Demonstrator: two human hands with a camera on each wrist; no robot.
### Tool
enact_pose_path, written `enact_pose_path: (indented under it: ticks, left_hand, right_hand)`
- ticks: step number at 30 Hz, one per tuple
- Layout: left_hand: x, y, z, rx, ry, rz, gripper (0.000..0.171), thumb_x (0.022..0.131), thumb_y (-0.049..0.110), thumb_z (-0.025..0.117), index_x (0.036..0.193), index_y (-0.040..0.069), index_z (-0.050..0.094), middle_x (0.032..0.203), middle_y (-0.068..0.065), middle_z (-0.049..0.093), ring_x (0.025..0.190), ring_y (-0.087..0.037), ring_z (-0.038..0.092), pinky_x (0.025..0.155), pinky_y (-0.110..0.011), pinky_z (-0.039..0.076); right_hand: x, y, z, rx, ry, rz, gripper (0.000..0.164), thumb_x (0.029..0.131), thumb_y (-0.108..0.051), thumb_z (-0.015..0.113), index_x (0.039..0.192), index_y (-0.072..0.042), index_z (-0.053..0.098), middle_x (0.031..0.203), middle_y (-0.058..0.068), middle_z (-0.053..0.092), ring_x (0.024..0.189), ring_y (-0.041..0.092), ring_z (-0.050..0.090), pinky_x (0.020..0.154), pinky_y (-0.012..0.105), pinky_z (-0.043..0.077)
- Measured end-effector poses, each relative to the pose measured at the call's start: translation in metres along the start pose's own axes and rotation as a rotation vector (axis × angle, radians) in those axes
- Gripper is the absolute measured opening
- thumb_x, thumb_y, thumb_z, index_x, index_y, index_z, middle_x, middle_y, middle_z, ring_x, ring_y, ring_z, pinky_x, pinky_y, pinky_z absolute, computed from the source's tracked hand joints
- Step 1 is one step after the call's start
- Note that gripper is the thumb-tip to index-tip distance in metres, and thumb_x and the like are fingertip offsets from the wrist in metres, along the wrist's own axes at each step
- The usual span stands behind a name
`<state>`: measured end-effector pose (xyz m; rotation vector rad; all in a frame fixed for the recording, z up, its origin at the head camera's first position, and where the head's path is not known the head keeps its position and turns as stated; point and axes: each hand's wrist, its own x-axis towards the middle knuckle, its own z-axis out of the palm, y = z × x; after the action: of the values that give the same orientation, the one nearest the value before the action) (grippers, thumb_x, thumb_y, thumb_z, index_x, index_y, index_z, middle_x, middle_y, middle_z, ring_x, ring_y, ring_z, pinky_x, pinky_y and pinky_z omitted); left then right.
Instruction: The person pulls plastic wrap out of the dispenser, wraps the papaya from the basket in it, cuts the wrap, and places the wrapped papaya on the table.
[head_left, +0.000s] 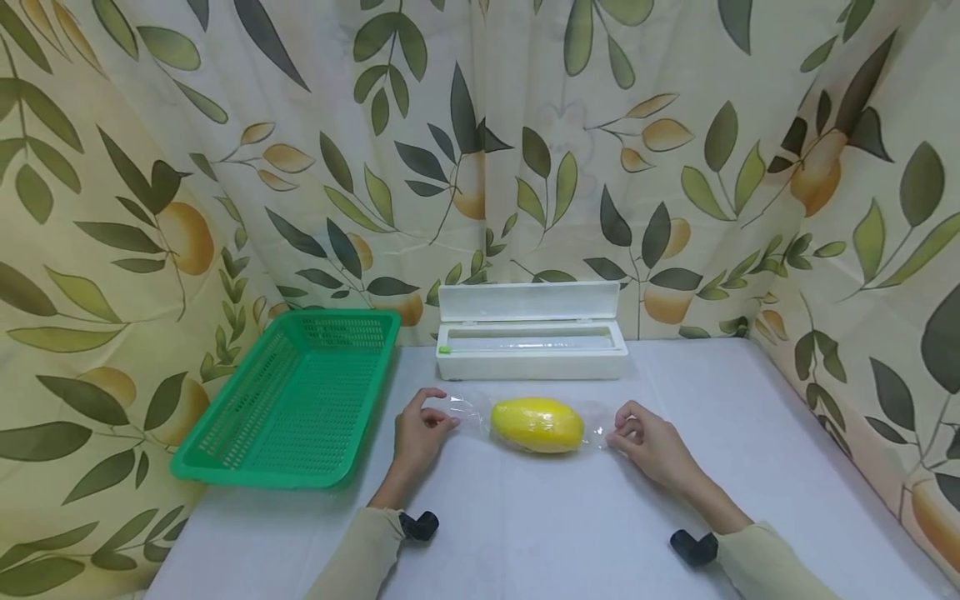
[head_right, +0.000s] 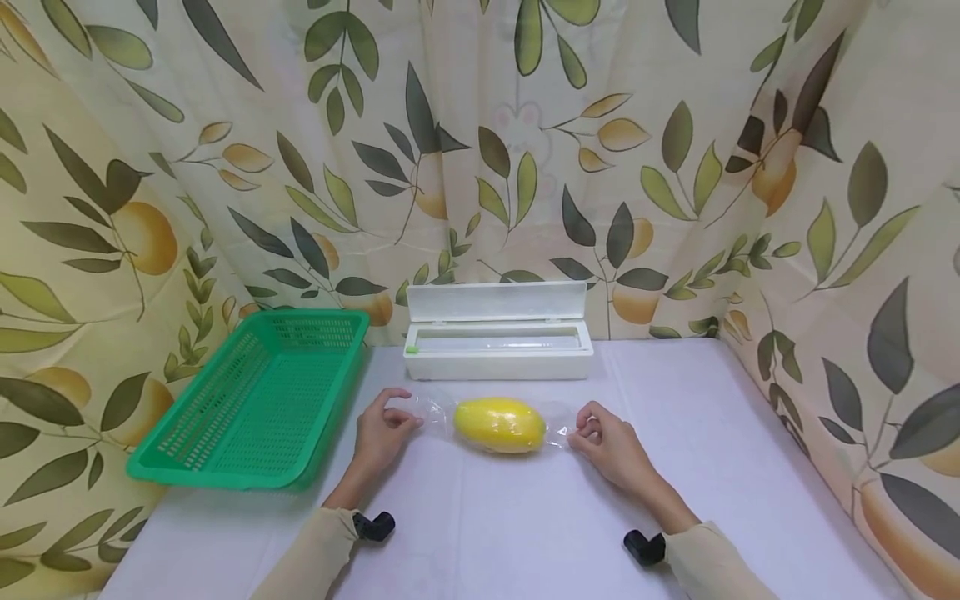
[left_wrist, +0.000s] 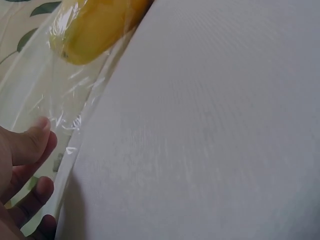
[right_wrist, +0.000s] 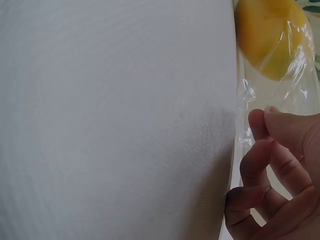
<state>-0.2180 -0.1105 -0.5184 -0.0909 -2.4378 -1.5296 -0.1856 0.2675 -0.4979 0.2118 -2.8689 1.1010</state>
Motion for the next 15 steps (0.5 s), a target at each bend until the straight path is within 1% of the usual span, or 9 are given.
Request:
enact_pose_path:
  ticks: [5,8,12,15]
  left_hand:
    - [-0.0020,-0.0076,0.0002,0.002,-0.027,0.023,0.037,0.082,0.003,0.085,0.114,0.012,0.067,0.072,0.003,0.073,0.067,-0.013,0.061,0.065,-0.025,0.048]
    - [-0.0027,-0.0096,0.0018,0.003,-0.027,0.048,0.033,0.082,0.003,0.084,0.110,0.012,0.070,0.073,0.002,0.073,0.068,-0.012,0.062,0.066,-0.025,0.050]
    - [-0.0029,-0.0081,0.0013,0.016,-0.022,0.074,0.028,0.083,0.003,0.084,0.105,0.014,0.073,0.075,0.004,0.071,0.069,-0.011,0.061,0.065,-0.024,0.049]
    - [-0.0019,-0.0048,-0.0027,0.033,-0.025,0.100,0.022,0.084,0.006,0.083,0.102,0.015,0.074,0.077,0.006,0.070,0.073,-0.011,0.061,0.066,-0.024,0.048]
  right_hand:
    - [-0.0027,-0.0005,0.0002,0.013,-0.012,-0.010,0.026,0.090,-0.013,0.079,0.098,-0.014,0.054,0.089,0.002,0.074,0.070,0.017,0.052,0.059,0.027,0.040]
    - [-0.0040,-0.0010,0.0008,0.022,-0.011,-0.034,0.025,0.090,-0.011,0.079,0.096,-0.015,0.056,0.088,-0.001,0.072,0.072,0.016,0.054,0.063,0.027,0.042]
    - [-0.0047,-0.0020,-0.0005,0.020,-0.015,-0.085,0.020,0.091,-0.010,0.078,0.094,-0.017,0.059,0.089,-0.005,0.069,0.077,0.014,0.058,0.067,0.026,0.047]
    - [-0.0040,-0.0035,-0.0046,0.015,-0.028,-0.114,0.016,0.092,-0.010,0.076,0.093,-0.018,0.063,0.089,-0.005,0.069,0.076,0.012,0.058,0.066,0.025,0.049]
